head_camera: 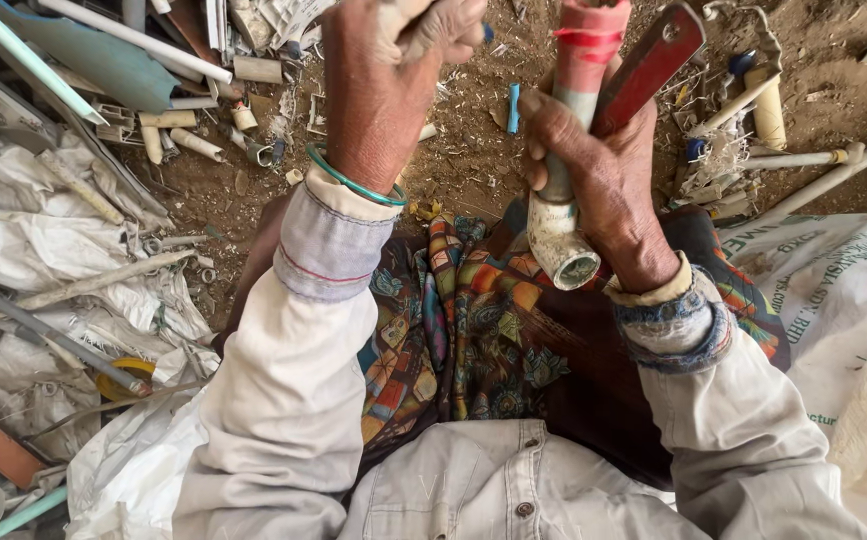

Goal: The person cleans and scrapes various PVC pipe segments and fittings by hand and with a blade, removing tape and debris.

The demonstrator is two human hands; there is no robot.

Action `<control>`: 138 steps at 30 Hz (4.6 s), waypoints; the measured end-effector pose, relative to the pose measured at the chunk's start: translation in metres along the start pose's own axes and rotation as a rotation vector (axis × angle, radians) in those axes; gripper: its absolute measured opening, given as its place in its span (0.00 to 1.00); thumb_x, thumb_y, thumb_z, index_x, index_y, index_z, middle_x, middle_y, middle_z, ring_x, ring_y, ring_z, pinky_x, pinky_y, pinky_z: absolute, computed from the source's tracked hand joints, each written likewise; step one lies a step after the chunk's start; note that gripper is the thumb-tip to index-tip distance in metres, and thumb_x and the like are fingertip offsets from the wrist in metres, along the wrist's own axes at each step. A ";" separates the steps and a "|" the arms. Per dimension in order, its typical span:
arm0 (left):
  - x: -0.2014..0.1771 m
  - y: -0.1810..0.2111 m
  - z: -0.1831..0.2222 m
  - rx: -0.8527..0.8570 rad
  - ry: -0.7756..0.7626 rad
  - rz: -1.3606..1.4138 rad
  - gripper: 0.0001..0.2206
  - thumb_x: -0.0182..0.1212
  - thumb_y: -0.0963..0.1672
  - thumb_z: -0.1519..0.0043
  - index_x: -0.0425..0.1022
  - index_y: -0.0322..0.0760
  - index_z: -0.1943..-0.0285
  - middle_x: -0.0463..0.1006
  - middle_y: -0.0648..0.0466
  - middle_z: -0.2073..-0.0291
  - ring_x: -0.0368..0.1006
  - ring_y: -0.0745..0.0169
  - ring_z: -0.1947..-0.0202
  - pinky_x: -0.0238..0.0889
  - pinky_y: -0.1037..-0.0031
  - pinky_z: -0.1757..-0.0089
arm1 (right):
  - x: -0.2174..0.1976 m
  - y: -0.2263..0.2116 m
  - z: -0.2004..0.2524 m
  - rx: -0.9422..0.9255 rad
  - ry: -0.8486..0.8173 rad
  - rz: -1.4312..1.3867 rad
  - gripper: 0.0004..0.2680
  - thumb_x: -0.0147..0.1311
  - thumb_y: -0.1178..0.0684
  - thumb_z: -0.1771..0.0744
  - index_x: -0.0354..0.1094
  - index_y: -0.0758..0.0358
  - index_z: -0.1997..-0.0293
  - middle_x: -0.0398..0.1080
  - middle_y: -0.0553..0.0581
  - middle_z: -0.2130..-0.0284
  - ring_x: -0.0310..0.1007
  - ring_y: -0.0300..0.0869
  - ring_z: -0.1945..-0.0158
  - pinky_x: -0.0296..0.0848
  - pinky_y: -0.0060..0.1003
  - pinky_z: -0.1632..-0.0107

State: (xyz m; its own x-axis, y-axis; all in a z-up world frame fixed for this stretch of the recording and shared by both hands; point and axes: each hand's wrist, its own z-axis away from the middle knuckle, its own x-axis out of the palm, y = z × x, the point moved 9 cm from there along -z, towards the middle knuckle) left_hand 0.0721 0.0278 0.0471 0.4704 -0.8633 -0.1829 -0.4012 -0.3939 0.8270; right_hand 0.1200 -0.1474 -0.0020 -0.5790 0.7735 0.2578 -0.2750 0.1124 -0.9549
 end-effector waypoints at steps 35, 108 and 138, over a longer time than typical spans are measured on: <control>0.052 0.007 0.016 0.204 -0.443 -0.654 0.09 0.64 0.44 0.27 0.76 0.31 0.48 0.78 0.48 0.68 0.77 0.51 0.71 0.70 0.64 0.69 | -0.009 0.018 -0.007 -0.060 -0.056 0.583 0.15 0.62 0.55 0.30 0.63 0.65 0.38 0.74 0.52 0.65 0.74 0.33 0.69 0.75 0.30 0.68; 0.083 -0.048 0.059 -0.476 -0.330 0.324 0.44 0.51 0.68 0.36 0.64 0.27 0.31 0.76 0.43 0.48 0.78 0.55 0.47 0.77 0.66 0.48 | -0.034 0.007 -0.019 -0.305 0.122 0.110 0.10 0.51 0.48 0.23 0.65 0.68 0.50 0.72 0.59 0.66 0.76 0.43 0.68 0.82 0.36 0.65; 0.030 -0.057 0.062 -0.826 0.108 0.644 0.17 0.58 0.50 0.36 0.77 0.30 0.52 0.81 0.47 0.64 0.82 0.60 0.73 0.78 0.69 0.73 | -0.064 -0.003 -0.026 -0.146 0.152 -0.109 0.30 0.43 0.26 0.28 0.64 0.73 0.39 0.74 0.61 0.67 0.70 0.39 0.73 0.73 0.35 0.67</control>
State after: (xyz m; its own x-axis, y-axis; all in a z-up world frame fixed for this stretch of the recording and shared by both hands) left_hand 0.0601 0.0044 -0.0383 0.4425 -0.7842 0.4351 0.0405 0.5021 0.8638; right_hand 0.1776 -0.1812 -0.0198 -0.4270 0.8354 0.3462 -0.2091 0.2813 -0.9366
